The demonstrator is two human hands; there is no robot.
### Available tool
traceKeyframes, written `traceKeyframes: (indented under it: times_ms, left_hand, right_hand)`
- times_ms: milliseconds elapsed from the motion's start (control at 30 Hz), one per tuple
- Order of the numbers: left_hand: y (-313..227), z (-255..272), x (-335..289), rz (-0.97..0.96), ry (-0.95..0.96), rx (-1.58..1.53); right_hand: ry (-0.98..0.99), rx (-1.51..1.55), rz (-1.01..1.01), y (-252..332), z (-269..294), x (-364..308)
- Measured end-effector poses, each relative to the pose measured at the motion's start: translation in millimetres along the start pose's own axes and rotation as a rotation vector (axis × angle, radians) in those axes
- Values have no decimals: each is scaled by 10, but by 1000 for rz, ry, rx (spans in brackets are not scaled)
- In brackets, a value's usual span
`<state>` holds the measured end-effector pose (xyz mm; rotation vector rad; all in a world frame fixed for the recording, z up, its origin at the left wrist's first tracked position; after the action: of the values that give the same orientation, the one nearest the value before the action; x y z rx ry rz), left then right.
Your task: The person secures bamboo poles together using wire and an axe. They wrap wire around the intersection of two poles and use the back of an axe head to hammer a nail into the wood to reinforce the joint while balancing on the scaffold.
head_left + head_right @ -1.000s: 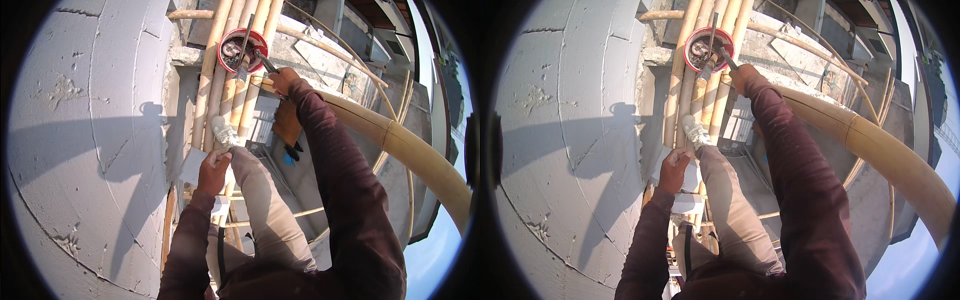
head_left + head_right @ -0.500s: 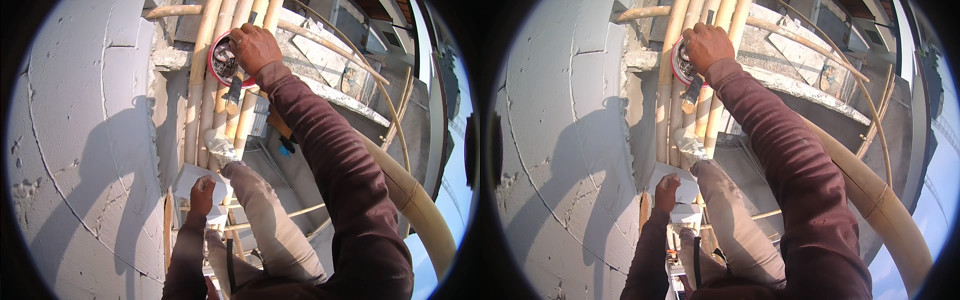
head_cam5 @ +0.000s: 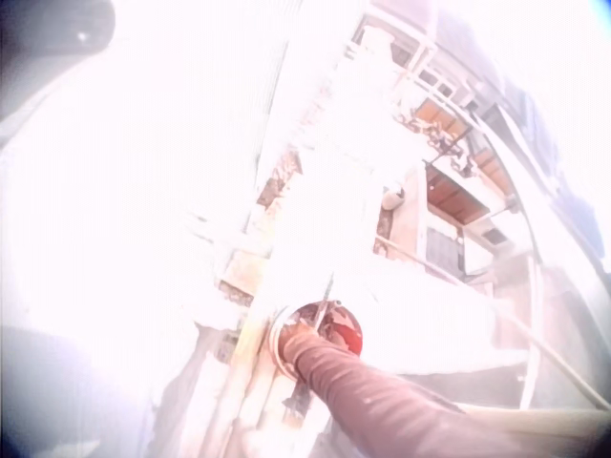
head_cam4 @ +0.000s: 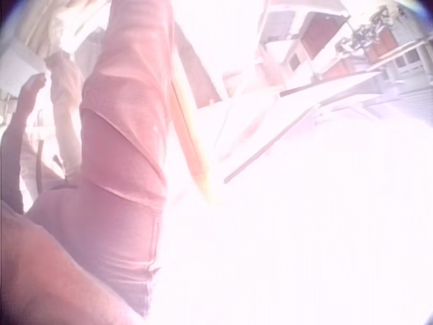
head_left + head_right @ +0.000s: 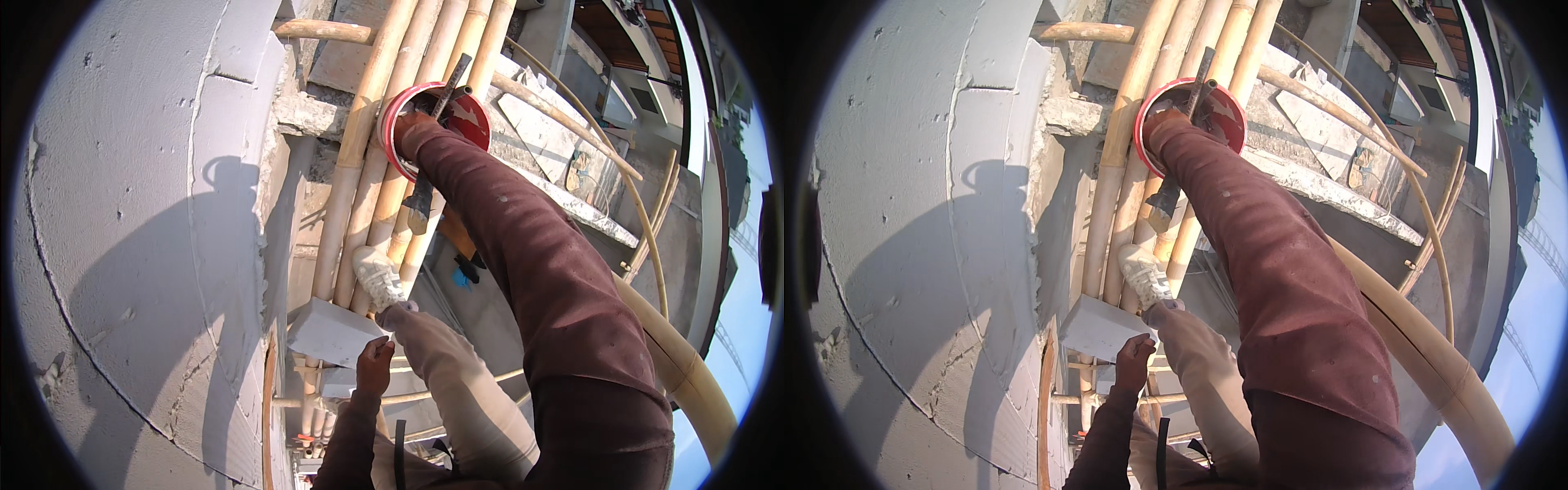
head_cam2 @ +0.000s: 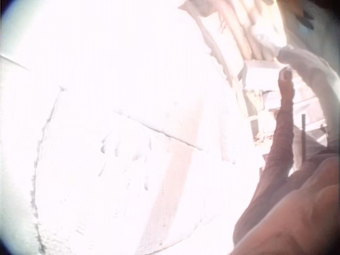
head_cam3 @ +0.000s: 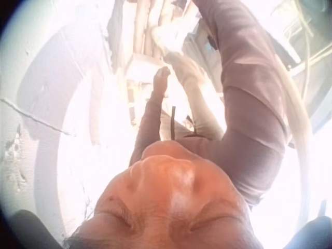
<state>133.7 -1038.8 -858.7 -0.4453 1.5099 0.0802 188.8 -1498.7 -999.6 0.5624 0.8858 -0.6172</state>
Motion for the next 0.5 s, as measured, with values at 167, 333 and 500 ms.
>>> traceKeyframes:
  times_ms: [167, 333, 500]
  left_hand:
    - [110, -97, 15, -6, 12, -18]
    - [62, -178, 26, -18, 34, -100]
    - [112, -247, 68, 12, 21, -221]
  right_hand:
    - [-3, -52, 12, -53, -173, 133]
    - [-10, -9, -14, -10, -212, 102]
    - [-25, 21, -45, -34, -209, 94]
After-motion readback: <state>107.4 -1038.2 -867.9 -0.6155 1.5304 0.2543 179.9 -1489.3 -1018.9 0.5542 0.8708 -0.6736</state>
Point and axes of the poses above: each hand's wrist, its own x-axis towards the middle knuckle, its own z-axis out of the back of the hand, y = z × x, the point moved 1 cm from there along x, towards the middle knuckle, and after that the axes turned 9 degrees about x, right-handed, at the moved point
